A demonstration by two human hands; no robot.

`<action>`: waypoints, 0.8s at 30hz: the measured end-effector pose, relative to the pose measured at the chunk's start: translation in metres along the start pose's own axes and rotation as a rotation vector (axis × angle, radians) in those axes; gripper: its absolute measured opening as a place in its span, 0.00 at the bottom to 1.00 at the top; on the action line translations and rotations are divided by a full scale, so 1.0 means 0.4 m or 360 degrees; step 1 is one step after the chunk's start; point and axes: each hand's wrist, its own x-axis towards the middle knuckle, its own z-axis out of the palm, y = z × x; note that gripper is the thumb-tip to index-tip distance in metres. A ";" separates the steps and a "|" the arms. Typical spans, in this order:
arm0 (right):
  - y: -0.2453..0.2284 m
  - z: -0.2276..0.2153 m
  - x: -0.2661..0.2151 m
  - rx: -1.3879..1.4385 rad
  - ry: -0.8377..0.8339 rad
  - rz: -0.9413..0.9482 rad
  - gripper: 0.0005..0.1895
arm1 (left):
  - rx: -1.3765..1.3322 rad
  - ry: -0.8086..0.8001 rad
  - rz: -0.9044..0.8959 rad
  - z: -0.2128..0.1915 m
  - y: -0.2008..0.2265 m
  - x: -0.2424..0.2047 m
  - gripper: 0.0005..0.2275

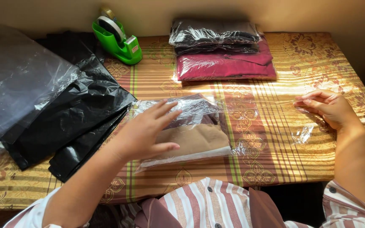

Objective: Packaging folded shirts into clear plastic bags and sealing them with tape.

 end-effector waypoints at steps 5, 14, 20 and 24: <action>-0.004 -0.016 0.002 -0.0045 0.0012 0.0035 0.06 | -0.0038 0.0123 0.0047 0.030 0.030 -0.019 0.32; -0.286 0.252 -0.058 -0.1096 0.0396 -0.1023 0.15 | -0.0023 0.0232 0.0075 0.052 0.042 -0.031 0.28; -0.369 0.679 -0.132 -0.1795 -0.0438 -0.1368 0.42 | -0.0075 0.0316 0.0103 0.067 0.038 -0.042 0.26; -0.287 0.799 -0.131 -0.1965 -0.0763 -0.1497 0.63 | -0.0218 0.0335 0.0117 0.069 0.031 -0.049 0.25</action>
